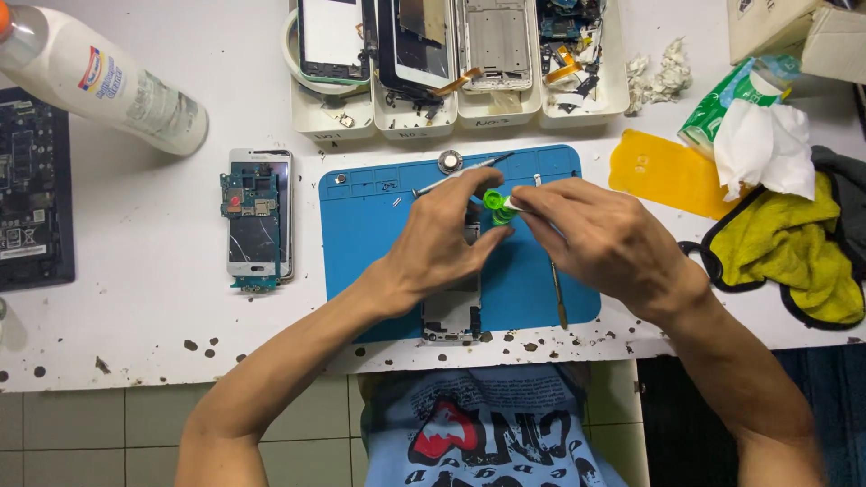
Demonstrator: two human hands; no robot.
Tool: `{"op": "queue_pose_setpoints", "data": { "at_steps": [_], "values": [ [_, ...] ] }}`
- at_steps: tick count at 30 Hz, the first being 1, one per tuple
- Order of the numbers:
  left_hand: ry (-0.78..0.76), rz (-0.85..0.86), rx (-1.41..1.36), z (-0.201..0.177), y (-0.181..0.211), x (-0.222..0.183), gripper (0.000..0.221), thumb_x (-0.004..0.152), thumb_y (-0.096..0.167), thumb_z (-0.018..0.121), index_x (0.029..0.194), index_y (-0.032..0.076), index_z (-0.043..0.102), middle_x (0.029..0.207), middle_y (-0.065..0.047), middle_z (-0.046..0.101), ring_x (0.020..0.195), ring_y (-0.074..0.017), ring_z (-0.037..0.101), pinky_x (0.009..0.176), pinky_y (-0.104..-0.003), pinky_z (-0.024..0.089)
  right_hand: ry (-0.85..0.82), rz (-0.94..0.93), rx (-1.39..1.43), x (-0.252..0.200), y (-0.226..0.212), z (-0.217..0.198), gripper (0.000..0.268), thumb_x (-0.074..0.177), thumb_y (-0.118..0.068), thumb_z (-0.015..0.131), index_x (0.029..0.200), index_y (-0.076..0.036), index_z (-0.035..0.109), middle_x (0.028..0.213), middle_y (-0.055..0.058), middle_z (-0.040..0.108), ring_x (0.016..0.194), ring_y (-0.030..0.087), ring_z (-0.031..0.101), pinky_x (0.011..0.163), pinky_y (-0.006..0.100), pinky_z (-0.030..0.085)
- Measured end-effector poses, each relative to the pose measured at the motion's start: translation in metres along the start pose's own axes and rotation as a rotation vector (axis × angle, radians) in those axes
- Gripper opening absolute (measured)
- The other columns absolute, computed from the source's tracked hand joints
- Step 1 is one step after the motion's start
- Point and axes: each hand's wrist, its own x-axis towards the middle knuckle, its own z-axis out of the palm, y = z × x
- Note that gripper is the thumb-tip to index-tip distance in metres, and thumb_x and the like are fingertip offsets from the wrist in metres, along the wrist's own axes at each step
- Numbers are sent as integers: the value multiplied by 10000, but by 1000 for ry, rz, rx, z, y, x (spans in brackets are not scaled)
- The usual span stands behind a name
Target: Repairing a mobile phone by prying components, removing screws, and cleaning parts.
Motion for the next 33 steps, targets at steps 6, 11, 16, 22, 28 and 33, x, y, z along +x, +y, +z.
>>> {"op": "queue_pose_setpoints", "data": {
  "at_steps": [6,11,16,22,28,33],
  "values": [
    [34,-45,-32,13,-5,-1,395,882,95,789,1207,36,571,1002,-136,741,856,-275,740,735,-369,582,36,-131,-117,-8,-4,5,255,1015,102,612,1266,143,598,975,215,745,927,356,740,775,403,630],
    [19,-51,-48,16,6,-1,462,883,-4,715,1306,18,531,1084,-210,724,970,-381,741,814,-459,595,33,-101,-222,-2,-10,4,222,979,23,684,1195,66,700,874,171,752,899,274,756,766,330,634],
    [4,-24,-11,13,13,2,627,894,-61,689,1470,-8,445,1021,-295,708,926,-461,716,761,-530,588,115,102,-80,-4,-10,1,277,903,-10,806,1163,44,727,814,153,769,840,263,769,679,310,632],
    [-63,107,101,1,35,15,622,924,-62,653,1503,-42,424,1052,-263,728,948,-412,714,809,-476,592,272,220,-7,-27,-3,8,352,923,-33,842,1235,43,700,980,116,778,896,263,760,691,337,622],
    [-162,125,357,0,49,20,659,879,-64,680,1493,-58,440,1038,-258,737,912,-384,716,732,-440,611,380,273,96,-34,-7,12,362,884,6,863,1203,61,701,963,135,789,848,273,767,714,338,623],
    [-230,109,469,-8,65,28,789,700,-148,721,1452,-102,489,998,-287,739,878,-392,714,649,-457,618,381,308,95,-34,-9,13,340,877,6,858,1178,44,704,935,144,793,824,271,772,688,333,617]
  ]
}}
